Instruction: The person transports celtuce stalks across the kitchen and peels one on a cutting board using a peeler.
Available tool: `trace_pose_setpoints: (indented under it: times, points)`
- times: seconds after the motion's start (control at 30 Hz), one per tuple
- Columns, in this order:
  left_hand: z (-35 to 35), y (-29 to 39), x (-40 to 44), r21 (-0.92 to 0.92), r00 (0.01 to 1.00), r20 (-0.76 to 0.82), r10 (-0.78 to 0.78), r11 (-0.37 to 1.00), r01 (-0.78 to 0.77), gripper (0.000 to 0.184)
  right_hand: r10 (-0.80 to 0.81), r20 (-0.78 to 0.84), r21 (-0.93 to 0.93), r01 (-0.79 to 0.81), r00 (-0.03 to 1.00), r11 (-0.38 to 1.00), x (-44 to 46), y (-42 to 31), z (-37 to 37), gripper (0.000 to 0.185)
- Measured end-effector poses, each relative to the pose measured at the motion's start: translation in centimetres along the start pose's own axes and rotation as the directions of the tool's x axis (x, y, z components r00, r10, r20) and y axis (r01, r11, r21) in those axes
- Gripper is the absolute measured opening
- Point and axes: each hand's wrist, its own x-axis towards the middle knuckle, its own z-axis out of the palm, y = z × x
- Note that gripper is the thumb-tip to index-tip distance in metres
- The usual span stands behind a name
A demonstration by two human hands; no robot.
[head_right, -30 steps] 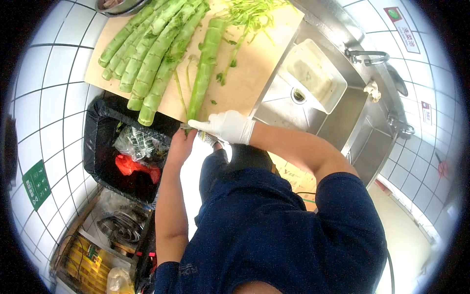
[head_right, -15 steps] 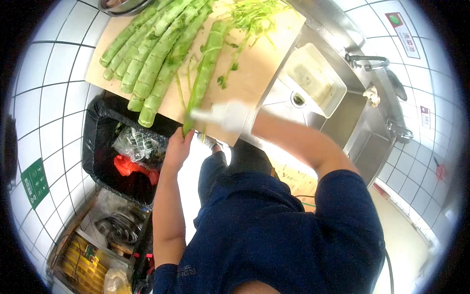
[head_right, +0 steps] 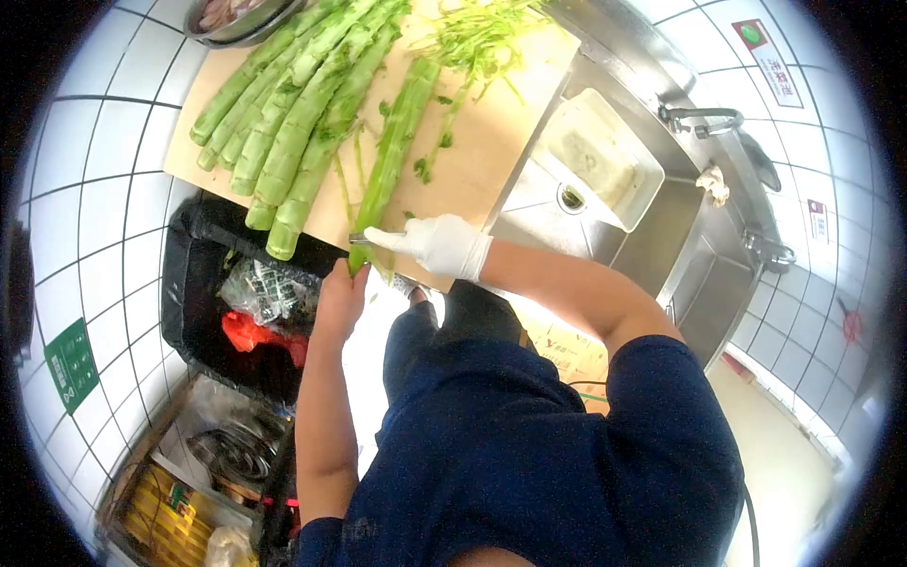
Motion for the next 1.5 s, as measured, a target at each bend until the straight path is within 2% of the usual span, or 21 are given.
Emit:
trace_pose_setpoints:
  times: [0.07, 0.2, 0.3, 0.43, 0.47, 0.5, 0.53, 0.57, 0.63, 0.67, 0.77, 0.9, 1.0, 1.1, 1.13, 1.17, 1.23, 1.37, 1.4, 1.47, 1.5]
  points:
    - [0.1, 0.3, 0.0, 0.02, 1.0, 0.0, 0.003, 1.0, -0.003, 0.036, 0.007, 0.074, 0.017, -0.008, 0.997, 1.0, 0.0, 0.2, -1.0, 0.072]
    - [0.0, 0.4, -0.1, -0.009, 1.0, -0.016, 0.001, 1.0, -0.001, 0.036, 0.18, -0.164, 0.013, -0.18, 0.97, 0.984, 1.5, 3.9, -2.7, 0.074]
    - [-0.1, 0.6, -0.2, 0.002, 1.0, -0.019, 0.008, 1.0, -0.008, 0.036, 0.175, -0.113, -0.039, -0.181, 0.978, 0.983, 1.5, 4.3, -3.4, 0.076]
    - [-0.1, -0.1, 0.2, 0.009, 1.0, 0.002, 0.006, 1.0, -0.006, 0.037, 0.028, 0.134, -0.025, -0.025, 0.991, 0.999, 0.8, 2.7, -2.5, 0.075]
    - [-0.1, -0.2, 0.1, 0.005, 1.0, 0.003, 0.011, 1.0, -0.011, 0.037, -0.019, 0.113, -0.048, 0.024, 0.993, 0.999, 0.9, 3.9, -2.7, 0.074]
    - [-0.1, -0.2, 0.2, 0.004, 1.0, 0.006, 0.016, 1.0, -0.016, 0.037, -0.106, -0.142, 0.119, 0.124, 0.984, 0.985, 1.3, 8.1, -2.0, 0.071]
    - [-0.3, 0.0, 0.4, 0.003, 1.0, 0.008, 0.018, 1.0, -0.018, 0.038, 0.086, -0.095, -0.244, -0.107, 0.992, 0.964, 2.9, 11.6, -4.7, 0.064]
    - [-0.6, 0.5, 0.5, 0.001, 1.0, 0.012, 0.015, 1.0, -0.015, 0.038, 0.276, -0.044, -0.599, -0.246, 0.96, 0.762, 4.5, 15.1, -7.4, 0.058]
    - [-0.7, 0.5, -0.3, 0.003, 1.0, 0.018, 0.01, 1.0, -0.01, 0.038, 0.524, -0.32, -0.018, -0.558, 0.789, 0.829, 4.0, 21.5, -13.0, 0.066]
    - [-0.7, 0.0, -0.3, 0.006, 1.0, 0.007, 0.02, 1.0, -0.02, 0.038, 0.256, -0.513, -0.278, -0.442, 0.819, 0.853, 3.6, 24.4, -12.9, 0.067]
    - [-0.4, 0.2, -0.4, 0.005, 1.0, 0.027, -0.016, 1.0, 0.016, 0.037, 0.245, -0.414, -0.429, -0.425, 0.877, 0.797, 3.5, 19.7, -10.9, 0.072]
    - [-0.5, 0.6, 0.6, -0.003, 0.999, 0.028, -0.016, 1.0, 0.016, 0.038, 0.097, -0.139, -0.157, -0.118, 0.986, 0.981, 1.5, 10.5, -6.3, 0.079]
    - [-0.4, 0.3, 0.5, 0.039, 0.998, 0.035, -0.052, 0.998, 0.051, 0.038, 0.158, -0.005, -0.112, -0.157, 0.987, 0.981, 2.3, 7.8, -6.7, 0.078]
    - [-0.4, 0.7, 0.3, 0.034, 0.998, 0.025, -0.05, 0.998, 0.049, 0.038, 0.09, 0.014, -0.238, -0.084, 0.996, 0.968, 3.0, 10.5, -8.0, 0.066]
    - [-0.4, 0.9, 0.2, 0.022, 0.999, 0.018, -0.043, 0.999, 0.043, 0.038, -0.037, -0.298, -0.151, -0.009, 0.954, 0.989, 4.3, 17.6, -7.3, 0.064]
    - [-0.2, 0.9, 0.1, 0.036, 0.999, 0.015, -0.035, 0.999, 0.035, 0.038, 0.149, -0.36, -0.219, -0.238, 0.921, 0.946, 4.2, 20.3, -10.2, 0.058]
    - [-0.3, 0.7, 0.0, 0.074, 1.0, 0.006, -0.018, 0.997, 0.018, 0.038, 0.502, -0.44, -0.318, -0.653, 0.744, 0.688, 4.1, 25.6, -16.0, 0.049]
    - [0.1, -0.3, -0.5, -0.056, 0.998, 0.052, 0.018, 0.998, -0.015, 0.036, 0.111, -0.572, -0.392, -0.391, 0.812, 0.833, 3.2, 23.9, -14.8, 0.054]
    - [-0.4, 0.1, -0.1, -0.113, 0.997, 0.072, 0.037, 0.993, -0.029, 0.036, 0.296, -0.468, -0.293, -0.462, 0.833, 0.837, 3.2, 20.2, -13.9, 0.054]
    - [-0.2, -0.5, 1.4, -0.225, 0.996, 0.063, 0.07, 0.973, -0.054, 0.04, 0.268, -0.327, -0.416, -0.392, 0.906, 0.821, 2.7, 16.4, -10.5, 0.056]
    - [-0.6, -0.1, 1.2, -0.255, 0.996, 0.083, 0.044, 0.967, -0.021, 0.04, 0.256, -0.348, -0.269, -0.358, 0.902, 0.894, 2.1, 14.3, -8.9, 0.06]
